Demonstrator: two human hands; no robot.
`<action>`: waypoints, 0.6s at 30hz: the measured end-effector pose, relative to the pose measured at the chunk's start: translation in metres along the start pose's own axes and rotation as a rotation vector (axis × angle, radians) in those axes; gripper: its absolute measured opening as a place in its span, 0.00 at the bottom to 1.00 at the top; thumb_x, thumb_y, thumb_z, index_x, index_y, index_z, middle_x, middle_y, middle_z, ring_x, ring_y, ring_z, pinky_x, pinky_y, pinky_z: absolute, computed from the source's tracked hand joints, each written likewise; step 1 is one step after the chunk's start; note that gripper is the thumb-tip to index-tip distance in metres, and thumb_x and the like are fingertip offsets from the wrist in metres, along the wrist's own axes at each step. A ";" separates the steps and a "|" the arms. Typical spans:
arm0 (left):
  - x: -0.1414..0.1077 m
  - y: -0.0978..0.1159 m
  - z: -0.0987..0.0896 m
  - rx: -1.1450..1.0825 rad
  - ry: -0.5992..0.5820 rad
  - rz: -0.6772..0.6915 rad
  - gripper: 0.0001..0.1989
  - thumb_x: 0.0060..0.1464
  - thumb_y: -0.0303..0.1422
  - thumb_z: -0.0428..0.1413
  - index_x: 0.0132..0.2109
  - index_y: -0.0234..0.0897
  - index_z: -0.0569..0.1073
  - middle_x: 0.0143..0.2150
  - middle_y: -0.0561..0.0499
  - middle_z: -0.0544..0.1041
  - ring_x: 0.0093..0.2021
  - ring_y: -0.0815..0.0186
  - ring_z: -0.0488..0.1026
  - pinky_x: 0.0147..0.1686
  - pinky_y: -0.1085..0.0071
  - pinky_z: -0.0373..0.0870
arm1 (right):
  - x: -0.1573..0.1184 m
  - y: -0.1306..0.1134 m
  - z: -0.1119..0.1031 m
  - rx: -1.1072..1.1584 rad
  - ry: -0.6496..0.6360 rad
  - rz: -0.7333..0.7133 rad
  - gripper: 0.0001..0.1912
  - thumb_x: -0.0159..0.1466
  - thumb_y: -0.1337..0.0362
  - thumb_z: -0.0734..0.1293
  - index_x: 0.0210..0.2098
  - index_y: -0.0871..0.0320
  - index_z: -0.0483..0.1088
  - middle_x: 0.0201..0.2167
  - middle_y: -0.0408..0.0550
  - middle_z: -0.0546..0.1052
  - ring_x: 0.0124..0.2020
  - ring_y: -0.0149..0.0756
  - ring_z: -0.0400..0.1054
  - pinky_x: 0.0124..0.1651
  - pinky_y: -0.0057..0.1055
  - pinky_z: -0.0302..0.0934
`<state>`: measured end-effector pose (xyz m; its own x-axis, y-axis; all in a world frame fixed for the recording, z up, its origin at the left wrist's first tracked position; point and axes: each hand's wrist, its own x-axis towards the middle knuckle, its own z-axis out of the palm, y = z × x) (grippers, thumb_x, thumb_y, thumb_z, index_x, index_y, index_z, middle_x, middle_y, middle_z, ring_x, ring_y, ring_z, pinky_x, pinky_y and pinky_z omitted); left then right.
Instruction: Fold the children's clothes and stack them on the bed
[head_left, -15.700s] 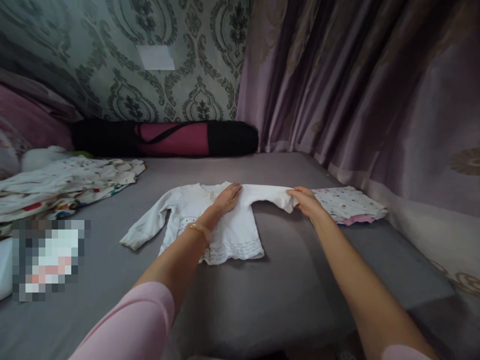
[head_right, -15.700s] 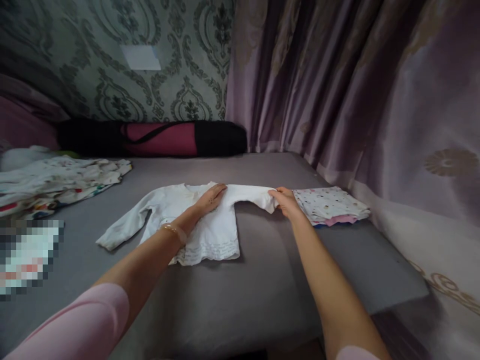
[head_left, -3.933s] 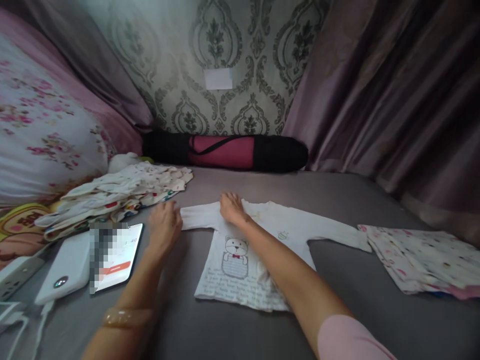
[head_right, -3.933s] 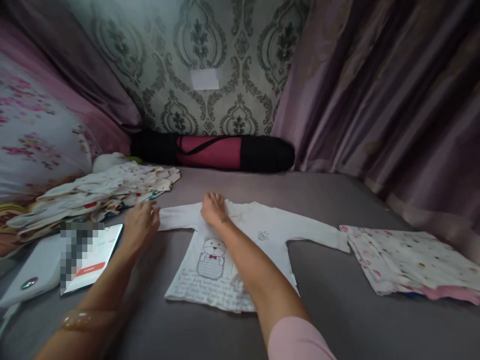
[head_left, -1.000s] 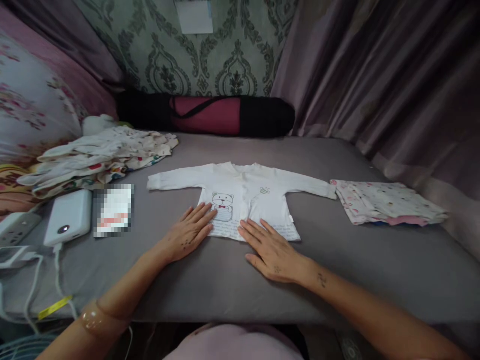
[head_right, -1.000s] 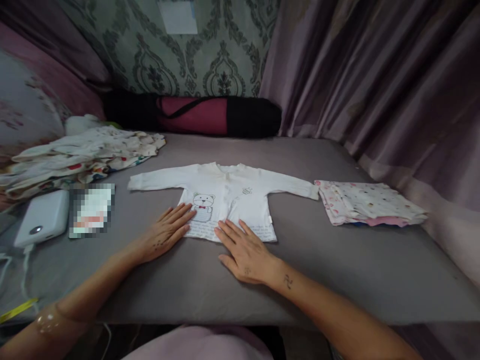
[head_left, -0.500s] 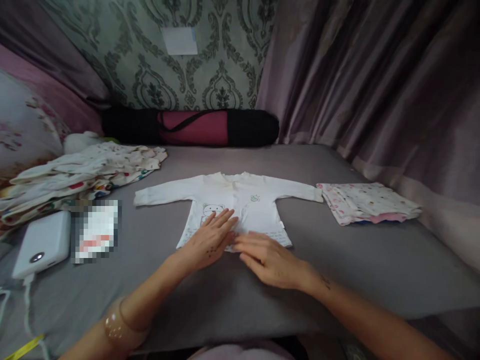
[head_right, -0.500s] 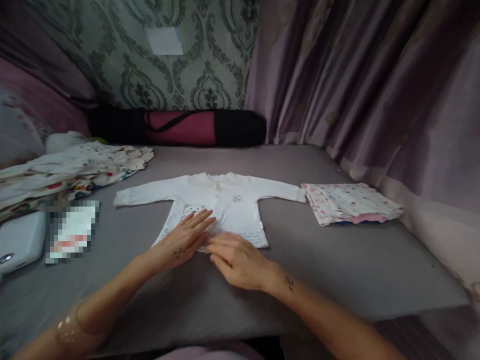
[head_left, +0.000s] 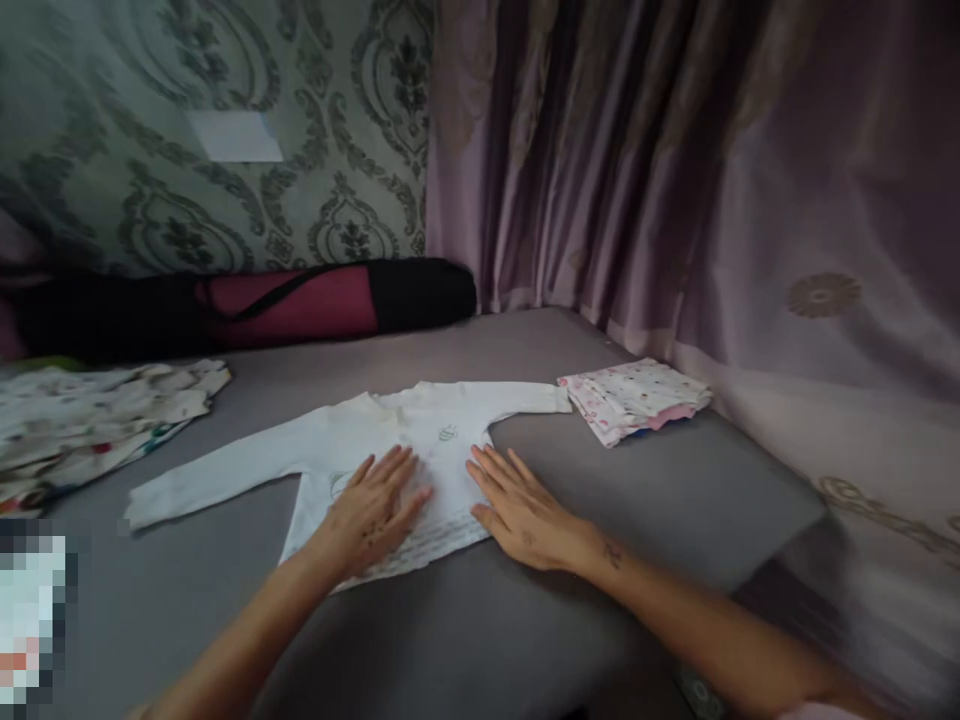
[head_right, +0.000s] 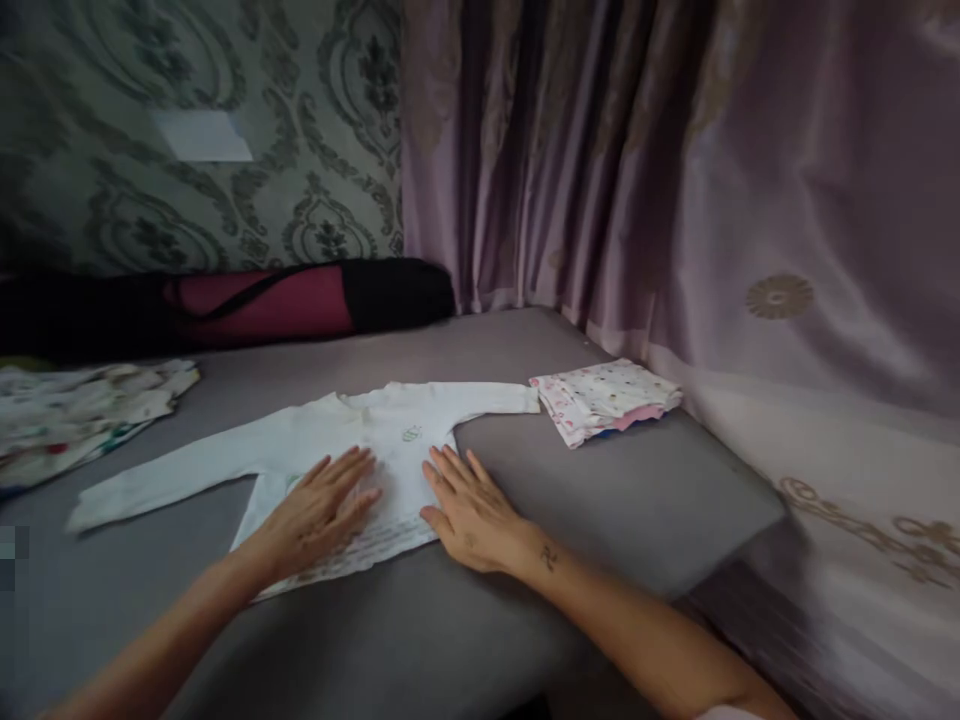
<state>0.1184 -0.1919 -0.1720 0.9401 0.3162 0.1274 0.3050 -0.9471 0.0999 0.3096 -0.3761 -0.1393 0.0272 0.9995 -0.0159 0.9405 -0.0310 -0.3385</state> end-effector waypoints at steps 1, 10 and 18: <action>0.003 -0.003 0.002 0.016 0.041 -0.006 0.32 0.65 0.49 0.36 0.67 0.34 0.57 0.68 0.42 0.58 0.69 0.56 0.51 0.65 0.53 0.49 | -0.006 -0.001 0.001 0.000 0.023 0.009 0.31 0.71 0.54 0.50 0.68 0.65 0.48 0.70 0.56 0.44 0.70 0.41 0.33 0.70 0.47 0.31; 0.011 -0.011 0.005 0.063 -0.055 0.040 0.36 0.61 0.55 0.39 0.64 0.32 0.61 0.66 0.37 0.61 0.65 0.49 0.58 0.62 0.46 0.49 | -0.030 0.020 -0.015 0.350 -0.142 -0.048 0.25 0.70 0.57 0.55 0.64 0.59 0.60 0.67 0.53 0.55 0.68 0.39 0.44 0.69 0.41 0.39; 0.101 -0.012 -0.028 -0.127 0.045 0.070 0.19 0.64 0.38 0.40 0.45 0.38 0.75 0.46 0.43 0.77 0.47 0.57 0.74 0.50 0.58 0.68 | 0.016 0.136 -0.073 0.176 0.273 0.377 0.18 0.67 0.65 0.56 0.50 0.59 0.74 0.48 0.52 0.77 0.49 0.40 0.70 0.53 0.36 0.61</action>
<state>0.2057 -0.1470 -0.1330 0.9498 0.2545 0.1820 0.2147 -0.9533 0.2125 0.4627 -0.3635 -0.1170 0.4639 0.8830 0.0714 0.7774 -0.3672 -0.5107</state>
